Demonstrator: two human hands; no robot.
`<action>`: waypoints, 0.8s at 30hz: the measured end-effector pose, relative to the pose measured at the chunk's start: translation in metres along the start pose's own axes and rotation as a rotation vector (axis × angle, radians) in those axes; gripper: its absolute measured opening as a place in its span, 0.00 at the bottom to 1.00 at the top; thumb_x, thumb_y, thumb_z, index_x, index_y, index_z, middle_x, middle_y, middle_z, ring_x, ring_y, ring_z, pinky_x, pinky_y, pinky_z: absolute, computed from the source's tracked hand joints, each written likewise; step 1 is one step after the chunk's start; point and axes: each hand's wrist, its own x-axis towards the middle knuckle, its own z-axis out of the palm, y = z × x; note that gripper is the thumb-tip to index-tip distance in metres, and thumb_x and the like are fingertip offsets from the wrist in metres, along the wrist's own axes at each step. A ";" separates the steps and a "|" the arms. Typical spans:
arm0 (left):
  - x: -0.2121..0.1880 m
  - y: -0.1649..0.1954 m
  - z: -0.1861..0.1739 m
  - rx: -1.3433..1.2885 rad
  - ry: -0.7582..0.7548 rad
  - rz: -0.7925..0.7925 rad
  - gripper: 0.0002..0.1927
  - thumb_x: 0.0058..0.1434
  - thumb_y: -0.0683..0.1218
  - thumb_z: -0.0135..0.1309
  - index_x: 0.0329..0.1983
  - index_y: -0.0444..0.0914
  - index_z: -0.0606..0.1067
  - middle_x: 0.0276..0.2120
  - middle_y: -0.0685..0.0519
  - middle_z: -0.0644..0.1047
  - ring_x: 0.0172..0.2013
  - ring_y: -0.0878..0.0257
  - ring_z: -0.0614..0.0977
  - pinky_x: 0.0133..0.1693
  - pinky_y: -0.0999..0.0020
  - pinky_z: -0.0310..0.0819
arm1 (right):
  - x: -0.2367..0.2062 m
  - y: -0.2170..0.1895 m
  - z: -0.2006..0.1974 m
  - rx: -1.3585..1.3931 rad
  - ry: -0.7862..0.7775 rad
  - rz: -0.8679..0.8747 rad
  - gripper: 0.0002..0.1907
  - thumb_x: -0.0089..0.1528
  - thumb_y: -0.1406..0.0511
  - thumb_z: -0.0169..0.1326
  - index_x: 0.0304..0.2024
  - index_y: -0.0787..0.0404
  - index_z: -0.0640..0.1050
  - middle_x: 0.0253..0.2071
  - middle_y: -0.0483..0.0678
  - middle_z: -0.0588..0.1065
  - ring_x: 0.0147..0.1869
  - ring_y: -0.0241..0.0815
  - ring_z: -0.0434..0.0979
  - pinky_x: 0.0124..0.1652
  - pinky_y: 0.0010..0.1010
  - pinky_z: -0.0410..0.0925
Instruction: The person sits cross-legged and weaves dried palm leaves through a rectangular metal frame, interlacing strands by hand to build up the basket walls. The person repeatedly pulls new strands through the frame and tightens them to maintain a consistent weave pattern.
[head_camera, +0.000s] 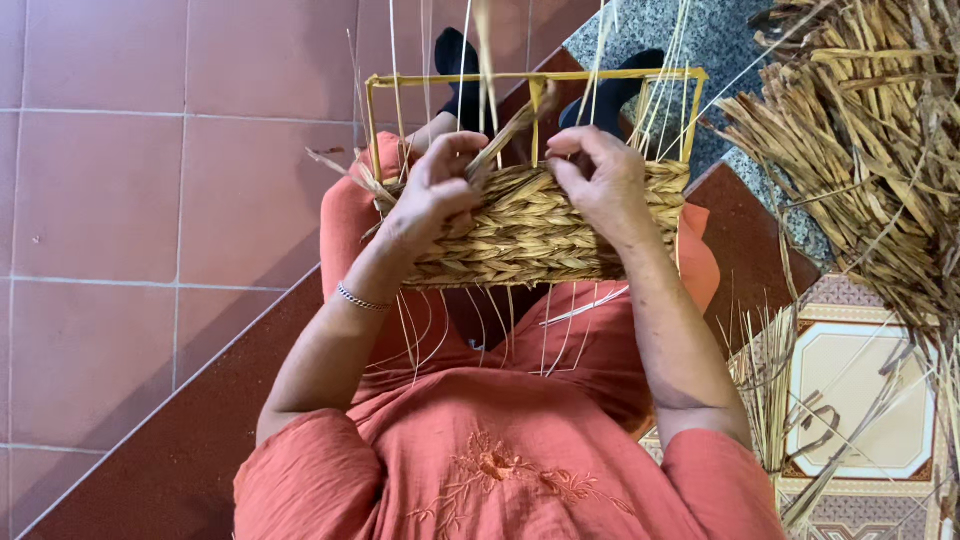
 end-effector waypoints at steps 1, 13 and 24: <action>-0.001 0.002 0.000 0.211 -0.010 0.031 0.24 0.59 0.36 0.54 0.59 0.36 0.68 0.29 0.57 0.72 0.23 0.74 0.69 0.22 0.77 0.62 | -0.001 -0.001 0.001 -0.081 0.034 -0.098 0.07 0.62 0.72 0.64 0.41 0.58 0.80 0.36 0.44 0.79 0.37 0.37 0.77 0.37 0.31 0.70; -0.012 -0.005 -0.039 -0.035 0.262 0.368 0.08 0.67 0.39 0.56 0.43 0.41 0.68 0.34 0.55 0.73 0.27 0.72 0.70 0.27 0.76 0.64 | -0.003 -0.004 0.007 -0.204 0.090 -0.192 0.10 0.63 0.68 0.67 0.44 0.58 0.80 0.35 0.43 0.78 0.39 0.42 0.76 0.40 0.35 0.69; -0.047 0.051 -0.103 -0.150 0.728 0.293 0.17 0.70 0.54 0.48 0.37 0.35 0.76 0.26 0.49 0.80 0.23 0.63 0.78 0.26 0.68 0.73 | -0.003 -0.018 0.013 -0.386 0.157 -0.460 0.09 0.64 0.69 0.66 0.45 0.59 0.80 0.44 0.48 0.79 0.48 0.42 0.78 0.43 0.37 0.69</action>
